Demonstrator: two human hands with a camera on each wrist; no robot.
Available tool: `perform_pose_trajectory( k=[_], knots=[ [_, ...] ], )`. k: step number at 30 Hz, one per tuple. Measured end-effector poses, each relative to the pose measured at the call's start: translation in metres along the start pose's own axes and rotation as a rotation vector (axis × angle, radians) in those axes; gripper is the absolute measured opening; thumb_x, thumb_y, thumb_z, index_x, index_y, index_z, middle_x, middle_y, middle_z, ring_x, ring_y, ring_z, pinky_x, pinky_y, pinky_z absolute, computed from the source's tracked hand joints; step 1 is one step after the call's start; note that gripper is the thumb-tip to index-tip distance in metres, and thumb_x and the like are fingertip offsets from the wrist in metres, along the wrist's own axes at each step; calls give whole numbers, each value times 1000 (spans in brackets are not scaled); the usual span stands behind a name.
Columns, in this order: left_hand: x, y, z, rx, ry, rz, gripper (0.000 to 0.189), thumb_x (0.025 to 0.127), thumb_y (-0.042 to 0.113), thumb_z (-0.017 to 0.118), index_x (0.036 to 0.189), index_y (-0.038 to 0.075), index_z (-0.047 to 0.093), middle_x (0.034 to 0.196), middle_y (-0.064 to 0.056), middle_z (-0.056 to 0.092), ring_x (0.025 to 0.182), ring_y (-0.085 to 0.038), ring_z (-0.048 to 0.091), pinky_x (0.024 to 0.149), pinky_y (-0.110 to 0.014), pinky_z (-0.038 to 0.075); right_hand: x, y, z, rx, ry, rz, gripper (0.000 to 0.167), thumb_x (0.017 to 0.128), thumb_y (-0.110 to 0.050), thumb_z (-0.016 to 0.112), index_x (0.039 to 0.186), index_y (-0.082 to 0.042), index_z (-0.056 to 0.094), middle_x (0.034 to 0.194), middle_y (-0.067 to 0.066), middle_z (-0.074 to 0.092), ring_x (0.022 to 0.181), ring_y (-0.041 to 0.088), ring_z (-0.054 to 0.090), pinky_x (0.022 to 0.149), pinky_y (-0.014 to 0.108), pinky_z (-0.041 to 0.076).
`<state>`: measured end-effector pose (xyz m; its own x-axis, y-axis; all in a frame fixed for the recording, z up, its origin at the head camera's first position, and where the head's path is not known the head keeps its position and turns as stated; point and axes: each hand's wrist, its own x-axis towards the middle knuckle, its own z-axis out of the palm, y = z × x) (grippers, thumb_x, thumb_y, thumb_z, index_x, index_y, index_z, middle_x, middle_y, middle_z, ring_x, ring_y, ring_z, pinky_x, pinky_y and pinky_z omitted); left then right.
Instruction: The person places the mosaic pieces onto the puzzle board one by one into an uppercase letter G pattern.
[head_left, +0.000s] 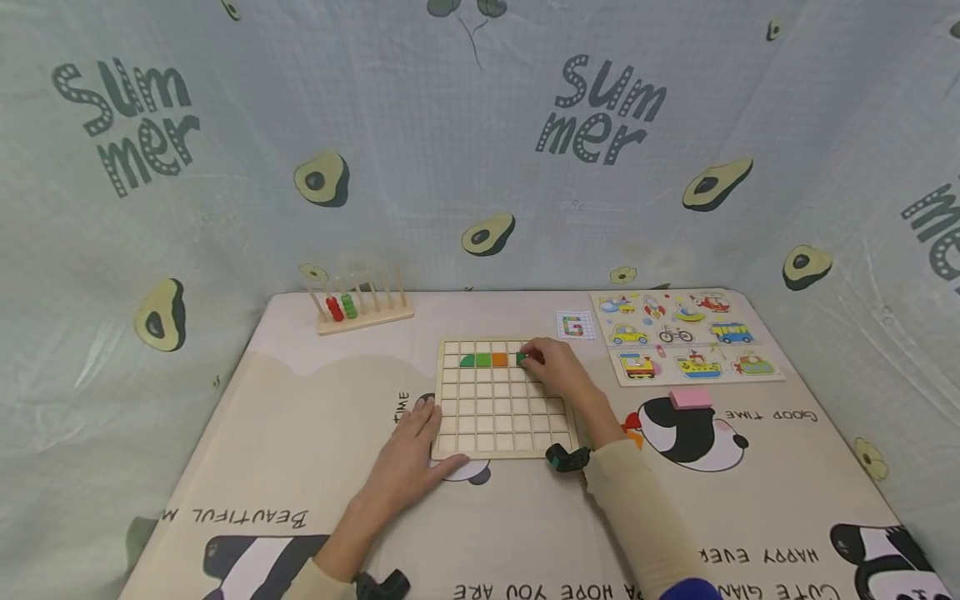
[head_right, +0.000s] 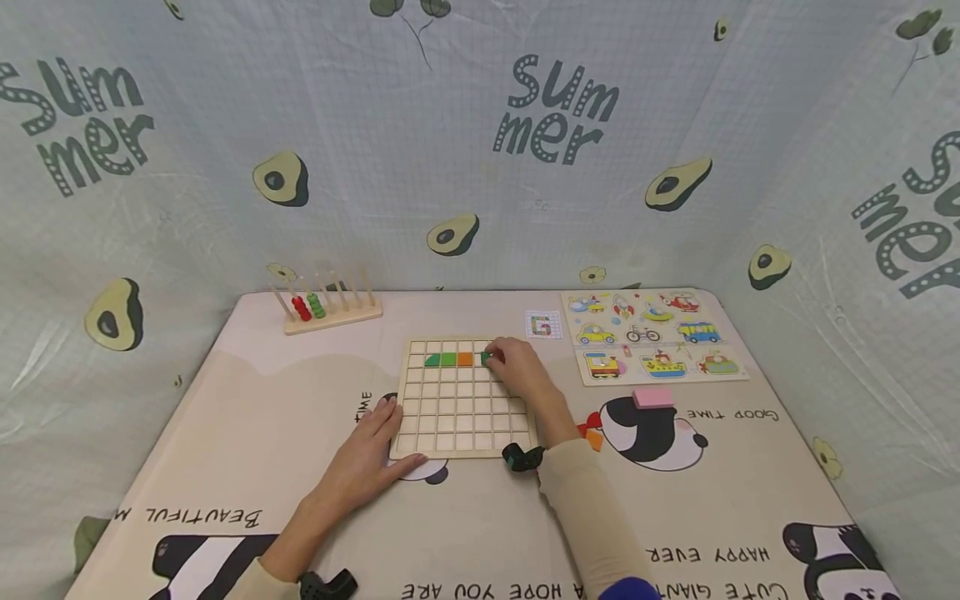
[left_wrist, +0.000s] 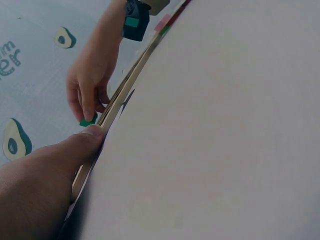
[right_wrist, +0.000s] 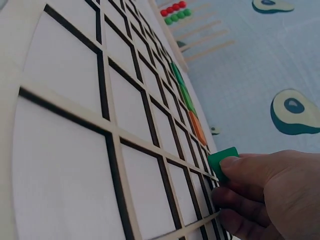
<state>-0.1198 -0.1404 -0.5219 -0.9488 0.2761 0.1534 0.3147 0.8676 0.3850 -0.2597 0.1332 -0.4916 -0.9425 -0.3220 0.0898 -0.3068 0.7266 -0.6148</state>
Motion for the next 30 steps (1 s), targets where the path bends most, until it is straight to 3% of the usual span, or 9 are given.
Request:
perform_pose_trajectory(
  k=[22,30],
  knots=[
    [0,2,-1,2,11,8,92,88,62,65,148,-4,44,158,-21,39,149,-38,34,124,-49,30,4,-3,13,-23,49,-16,21,98,-16,65,113,-4,72,101,8,67,85,18,60,76,32,55],
    [0,1,-2,-4,15,10,92,88,62,65,148,-4,44,158,-22,39,149,-38,35,124,-49,30,4,-4,14,-76,57,-10,21,97,-17,67,110,-3,76,101,11,65,87,22,61,78,37,55]
  ],
)
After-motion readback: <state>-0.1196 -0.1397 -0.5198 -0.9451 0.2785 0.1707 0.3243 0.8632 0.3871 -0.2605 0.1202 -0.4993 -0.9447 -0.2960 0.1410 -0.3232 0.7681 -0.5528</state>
